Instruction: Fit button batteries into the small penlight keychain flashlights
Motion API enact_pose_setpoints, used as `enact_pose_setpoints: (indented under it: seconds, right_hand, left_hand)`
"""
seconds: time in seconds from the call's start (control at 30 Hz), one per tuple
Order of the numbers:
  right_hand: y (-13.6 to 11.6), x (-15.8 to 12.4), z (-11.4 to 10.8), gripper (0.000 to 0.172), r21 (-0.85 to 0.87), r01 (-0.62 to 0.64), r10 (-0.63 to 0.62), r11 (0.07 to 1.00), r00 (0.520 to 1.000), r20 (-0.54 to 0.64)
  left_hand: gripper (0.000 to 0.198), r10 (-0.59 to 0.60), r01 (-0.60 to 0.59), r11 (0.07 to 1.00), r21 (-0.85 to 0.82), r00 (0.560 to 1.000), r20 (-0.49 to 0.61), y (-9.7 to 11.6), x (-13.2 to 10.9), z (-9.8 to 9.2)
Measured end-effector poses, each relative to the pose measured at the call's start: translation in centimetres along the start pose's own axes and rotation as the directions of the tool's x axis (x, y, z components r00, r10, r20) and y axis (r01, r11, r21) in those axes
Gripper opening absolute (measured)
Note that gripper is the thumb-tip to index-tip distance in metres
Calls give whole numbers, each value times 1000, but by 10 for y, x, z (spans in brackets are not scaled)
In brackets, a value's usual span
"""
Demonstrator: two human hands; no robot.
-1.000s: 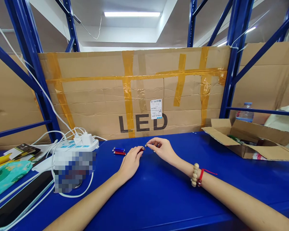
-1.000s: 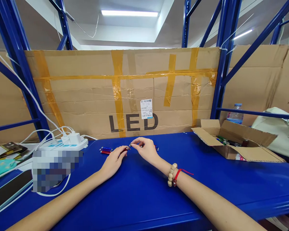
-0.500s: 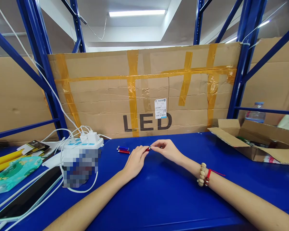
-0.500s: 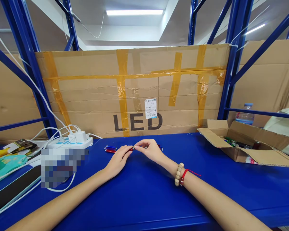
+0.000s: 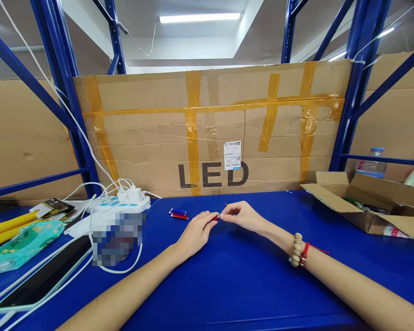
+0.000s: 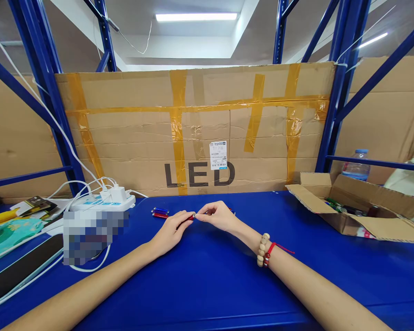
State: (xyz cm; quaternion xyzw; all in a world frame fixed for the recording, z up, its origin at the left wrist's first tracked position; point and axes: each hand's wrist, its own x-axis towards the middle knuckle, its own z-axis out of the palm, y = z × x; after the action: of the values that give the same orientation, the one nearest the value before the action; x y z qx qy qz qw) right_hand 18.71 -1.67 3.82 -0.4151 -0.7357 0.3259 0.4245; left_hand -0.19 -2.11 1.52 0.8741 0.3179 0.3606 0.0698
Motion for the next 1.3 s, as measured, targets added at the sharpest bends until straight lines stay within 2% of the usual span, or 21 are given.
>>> enact_pose_setpoints:
  seconds: [0.27, 0.37, 0.47, 0.57, 0.67, 0.83, 1.0, 1.3]
  right_hand:
    - [-3, -7, 7, 35, 17, -150, 149, 989, 989, 17]
    - [-4, -7, 8, 36, 15, -164, 164, 986, 986, 28]
    - [-5, -3, 7, 36, -14, -105, 105, 994, 994, 7]
    - [-4, 2, 4, 32, -73, 14, -19, 997, 998, -63]
    - [-4, 4, 0, 27, -158, 124, -144, 980, 982, -123]
    - [-3, 1, -4, 20, -284, 251, -286, 925, 954, -89]
    - [-4, 1, -7, 26, -342, 330, -358, 880, 934, -20]
    - [-2, -2, -8, 31, -377, 368, -393, 850, 920, 13]
  left_hand:
    - [30, 11, -11, 996, 88, 1000, -1, 3, -3, -2]
    - [30, -10, 11, 994, 106, 1000, -18, 4, -2, -2]
    - [31, -44, 49, 993, 109, 998, -42, 2, 1, 0]
    - [31, -76, 81, 991, 103, 996, -53, -1, 3, 2]
    - [29, -96, 100, 990, 103, 995, -41, -2, 4, 3]
    - [27, -100, 99, 990, 98, 995, 2, 1, 4, 1]
    - [25, -84, 79, 993, 84, 995, 49, 6, 3, -2]
    - [17, -62, 58, 997, 41, 990, 123, 8, 0, -4]
